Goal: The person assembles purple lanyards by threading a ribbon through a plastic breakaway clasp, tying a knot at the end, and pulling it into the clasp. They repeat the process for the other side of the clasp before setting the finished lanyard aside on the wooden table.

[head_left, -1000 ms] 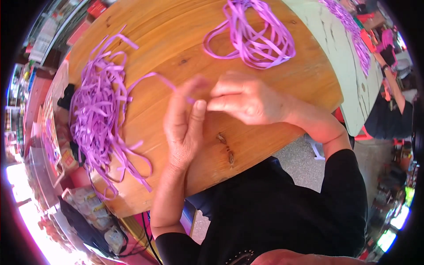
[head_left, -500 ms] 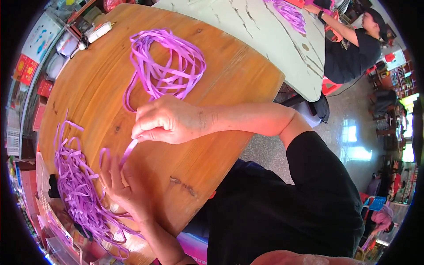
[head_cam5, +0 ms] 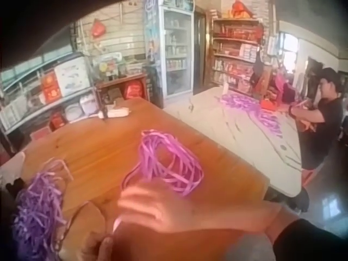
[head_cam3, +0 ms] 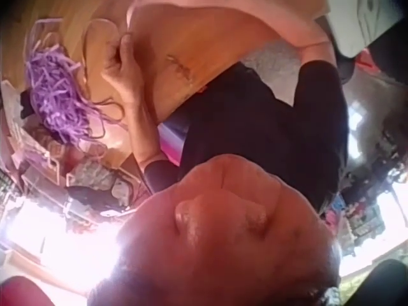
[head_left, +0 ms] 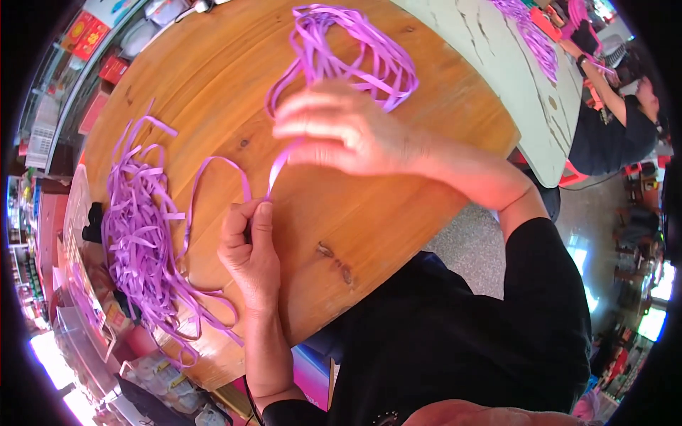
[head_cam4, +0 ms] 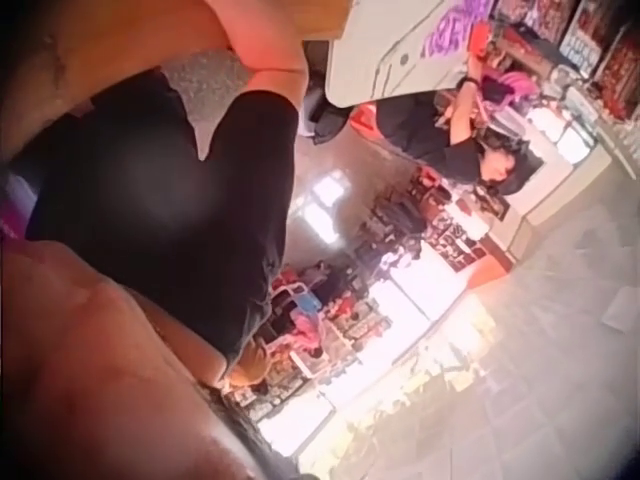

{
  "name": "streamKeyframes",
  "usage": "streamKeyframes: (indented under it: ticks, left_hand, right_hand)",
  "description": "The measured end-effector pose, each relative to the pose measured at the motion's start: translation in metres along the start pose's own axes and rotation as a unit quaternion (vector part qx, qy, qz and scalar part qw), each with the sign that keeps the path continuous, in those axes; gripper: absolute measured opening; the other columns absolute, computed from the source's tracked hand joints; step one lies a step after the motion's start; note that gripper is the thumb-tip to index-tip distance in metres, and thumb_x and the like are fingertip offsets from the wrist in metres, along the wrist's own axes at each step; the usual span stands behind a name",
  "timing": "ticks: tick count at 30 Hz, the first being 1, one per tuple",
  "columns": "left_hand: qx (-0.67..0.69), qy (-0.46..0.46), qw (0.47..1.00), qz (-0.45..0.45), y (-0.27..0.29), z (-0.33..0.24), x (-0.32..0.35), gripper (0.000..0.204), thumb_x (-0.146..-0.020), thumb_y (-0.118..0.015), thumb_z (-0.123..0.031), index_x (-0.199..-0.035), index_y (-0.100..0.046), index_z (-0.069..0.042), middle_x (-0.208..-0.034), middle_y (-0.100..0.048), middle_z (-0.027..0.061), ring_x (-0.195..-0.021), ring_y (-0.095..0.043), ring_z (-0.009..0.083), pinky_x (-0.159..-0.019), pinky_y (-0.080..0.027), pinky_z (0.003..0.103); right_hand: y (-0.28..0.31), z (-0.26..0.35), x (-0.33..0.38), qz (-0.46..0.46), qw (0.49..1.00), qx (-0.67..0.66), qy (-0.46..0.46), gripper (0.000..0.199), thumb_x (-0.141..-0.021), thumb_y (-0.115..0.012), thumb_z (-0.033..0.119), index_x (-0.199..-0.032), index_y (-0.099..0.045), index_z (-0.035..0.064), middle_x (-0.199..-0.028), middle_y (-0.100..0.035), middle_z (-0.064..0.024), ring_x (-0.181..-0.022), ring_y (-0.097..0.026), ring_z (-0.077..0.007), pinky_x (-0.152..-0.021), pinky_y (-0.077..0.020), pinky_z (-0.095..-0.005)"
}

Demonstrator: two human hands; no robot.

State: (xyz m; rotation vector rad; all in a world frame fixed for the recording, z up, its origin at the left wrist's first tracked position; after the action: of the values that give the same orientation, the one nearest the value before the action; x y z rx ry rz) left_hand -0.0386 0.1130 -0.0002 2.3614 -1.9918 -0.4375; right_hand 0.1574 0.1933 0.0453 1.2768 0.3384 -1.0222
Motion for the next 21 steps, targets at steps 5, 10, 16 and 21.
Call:
streamKeyframes:
  ticks: [5,10,16,21]
  left_hand:
    - [-0.028,0.009,0.999,0.025,-0.006,0.003,0.001,0.003,-0.092,-0.066,-0.003,-0.089,-0.067,0.0,-0.074,-0.051,-0.0033,-0.069,-0.043,0.0059,-0.06,-0.035,0.022]
    - [-0.067,-0.034,0.996,0.042,-0.009,0.001,0.0,0.003,-0.089,-0.066,0.001,-0.092,-0.068,0.0,-0.073,-0.051,-0.0011,-0.067,-0.043,0.0076,-0.059,-0.034,0.022]
    - [-0.121,-0.051,0.989,0.066,-0.01,-0.004,0.001,0.008,-0.089,-0.064,0.003,-0.095,-0.069,0.001,-0.072,-0.048,0.0005,-0.065,-0.041,0.0089,-0.058,-0.032,0.024]
    - [-0.172,-0.094,0.977,0.081,-0.014,-0.007,0.001,0.008,-0.087,-0.064,0.003,-0.094,-0.068,0.001,-0.071,-0.05,0.0029,-0.064,-0.043,0.0116,-0.058,-0.033,0.026]
  right_hand:
    - [0.001,-0.087,-0.024,0.065,0.935,0.335,-0.093,0.071,-0.088,-0.052,0.067,-0.131,-0.059,0.0118,-0.154,-0.034,-0.0153,-0.142,-0.026,-0.0378,-0.098,-0.0281,-0.0677]
    - [-0.033,-0.137,-0.015,0.171,0.909,0.326,-0.197,0.082,-0.089,-0.044,0.07,-0.14,-0.049,0.0067,-0.155,-0.031,-0.0181,-0.143,-0.025,-0.0377,-0.105,-0.0242,-0.064]
    - [0.002,-0.169,0.023,0.18,0.91,0.316,-0.198,0.082,-0.091,-0.043,0.068,-0.142,-0.046,0.0032,-0.154,-0.032,-0.0173,-0.144,-0.026,-0.0333,-0.112,-0.025,-0.0499]
    - [0.098,-0.231,0.084,0.198,0.885,0.421,-0.003,0.033,-0.082,-0.059,0.018,-0.114,-0.066,0.0139,-0.12,-0.059,-0.01,-0.119,-0.053,-0.0296,-0.101,-0.0469,-0.0386]
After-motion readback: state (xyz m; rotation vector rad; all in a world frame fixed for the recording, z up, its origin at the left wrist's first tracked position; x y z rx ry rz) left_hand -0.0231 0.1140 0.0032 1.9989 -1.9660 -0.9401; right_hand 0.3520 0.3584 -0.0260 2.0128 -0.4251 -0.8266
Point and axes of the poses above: each hand's wrist, its own x-axis away from the middle knuckle, its own y-axis out of the back of the hand, z = x × y, the point moved 5 cm from there along -x, towards the middle knuckle
